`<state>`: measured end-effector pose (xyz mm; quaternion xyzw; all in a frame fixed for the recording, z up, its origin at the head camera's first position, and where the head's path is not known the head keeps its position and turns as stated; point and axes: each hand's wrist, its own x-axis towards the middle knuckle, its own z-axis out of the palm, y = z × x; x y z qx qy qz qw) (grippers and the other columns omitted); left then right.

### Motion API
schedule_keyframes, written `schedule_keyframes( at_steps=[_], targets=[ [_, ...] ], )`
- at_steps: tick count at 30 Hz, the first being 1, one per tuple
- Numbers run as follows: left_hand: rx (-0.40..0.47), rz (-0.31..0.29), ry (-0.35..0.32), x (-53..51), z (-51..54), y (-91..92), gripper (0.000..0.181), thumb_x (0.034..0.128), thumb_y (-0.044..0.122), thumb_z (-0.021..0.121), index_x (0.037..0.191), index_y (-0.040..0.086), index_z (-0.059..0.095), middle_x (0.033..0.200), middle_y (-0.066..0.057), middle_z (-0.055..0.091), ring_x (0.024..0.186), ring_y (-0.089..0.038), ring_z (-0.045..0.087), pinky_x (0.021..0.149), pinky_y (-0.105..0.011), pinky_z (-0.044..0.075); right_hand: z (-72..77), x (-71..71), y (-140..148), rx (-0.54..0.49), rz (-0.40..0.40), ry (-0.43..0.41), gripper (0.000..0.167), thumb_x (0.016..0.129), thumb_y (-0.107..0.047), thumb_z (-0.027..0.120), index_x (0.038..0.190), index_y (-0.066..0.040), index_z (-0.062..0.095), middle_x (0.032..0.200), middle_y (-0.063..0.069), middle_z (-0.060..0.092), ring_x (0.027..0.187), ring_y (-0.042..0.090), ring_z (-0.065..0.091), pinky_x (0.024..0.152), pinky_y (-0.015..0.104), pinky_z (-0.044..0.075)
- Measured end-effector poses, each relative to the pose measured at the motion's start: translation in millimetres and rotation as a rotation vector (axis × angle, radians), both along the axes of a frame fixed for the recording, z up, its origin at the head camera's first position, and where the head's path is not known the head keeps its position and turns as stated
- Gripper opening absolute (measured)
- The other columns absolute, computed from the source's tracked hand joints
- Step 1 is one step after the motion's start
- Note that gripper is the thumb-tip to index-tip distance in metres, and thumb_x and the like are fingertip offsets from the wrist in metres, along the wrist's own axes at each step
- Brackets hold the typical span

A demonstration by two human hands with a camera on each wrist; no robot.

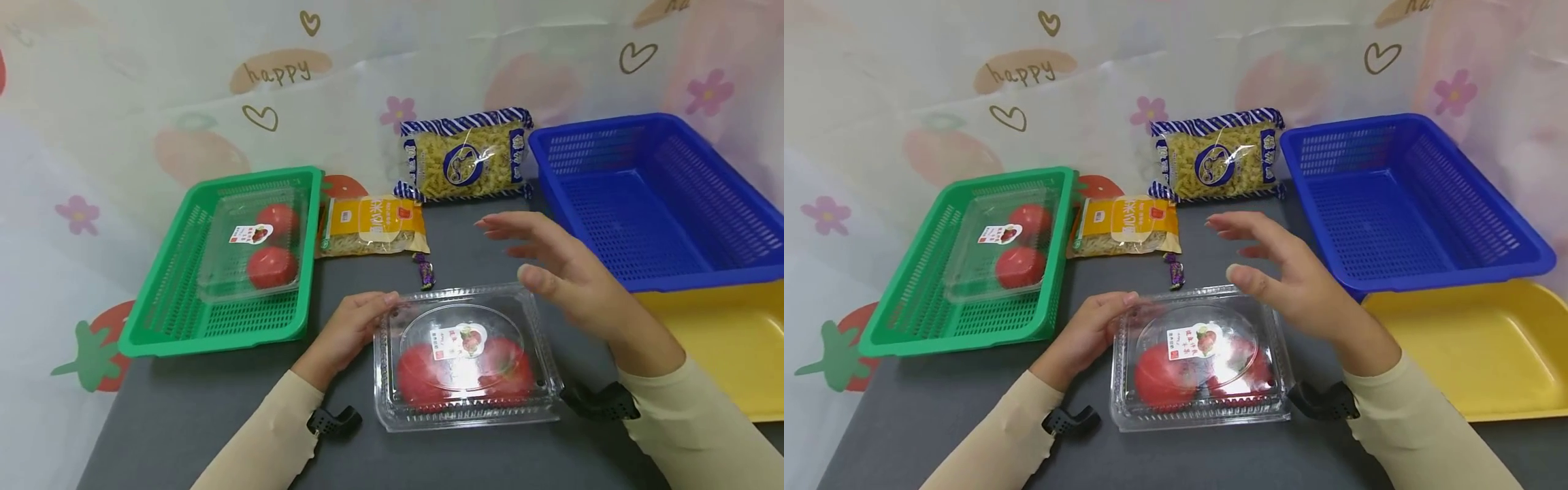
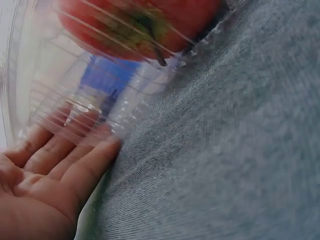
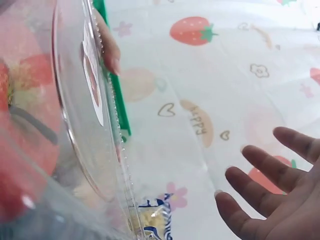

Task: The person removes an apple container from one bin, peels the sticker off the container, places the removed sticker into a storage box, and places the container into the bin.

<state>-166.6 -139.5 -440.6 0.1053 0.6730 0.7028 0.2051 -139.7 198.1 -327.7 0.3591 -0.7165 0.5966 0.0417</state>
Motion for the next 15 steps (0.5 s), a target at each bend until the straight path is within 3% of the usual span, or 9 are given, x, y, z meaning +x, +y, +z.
schedule_keyframes(
  at_steps=[4,8,12,15],
  targets=[
    [-0.02,0.012,0.004,-0.2,-4.4,-0.4,0.049,0.1122,0.038,0.062,0.131,-0.006,0.074,0.125,-0.016,0.077,0.117,-0.029,0.073,0.098,-0.041,0.06,-3.1,1.8,-1,0.122,-0.016,0.058,0.052,0.114,-0.034,0.059,0.16,-0.011,0.052,0.158,0.007,0.055,0.144,0.034,0.049,0.114,0.036,0.042],
    [0.062,-0.033,-0.019,1.4,-10.0,-4.3,0.06,0.1148,0.043,0.055,0.139,-0.011,0.066,0.136,-0.022,0.071,0.128,-0.034,0.068,0.105,-0.044,0.056,-5.9,2.7,-3,0.194,-0.011,0.082,0.052,0.111,-0.023,0.064,0.16,-0.013,0.053,0.158,0.001,0.055,0.144,0.029,0.05,0.114,0.037,0.043],
    [0.123,-0.039,-0.036,3.3,-13.4,-6.5,0.06,0.1155,0.037,0.052,0.14,-0.017,0.062,0.139,-0.025,0.068,0.129,-0.034,0.066,0.109,-0.046,0.053,-7.1,4.0,-6,0.257,-0.001,0.101,0.055,0.105,-0.017,0.073,0.157,-0.014,0.056,0.154,-0.001,0.058,0.141,0.026,0.053,0.113,0.04,0.045],
    [0.123,-0.026,-0.037,3.6,-13.9,-6.1,0.056,0.1146,0.033,0.053,0.139,-0.017,0.063,0.138,-0.024,0.069,0.125,-0.032,0.068,0.108,-0.045,0.053,-8.5,4.7,-11,0.305,0.022,0.103,0.054,0.102,-0.017,0.078,0.153,-0.015,0.06,0.149,-0.004,0.062,0.138,0.024,0.056,0.112,0.047,0.048]
  ],
)
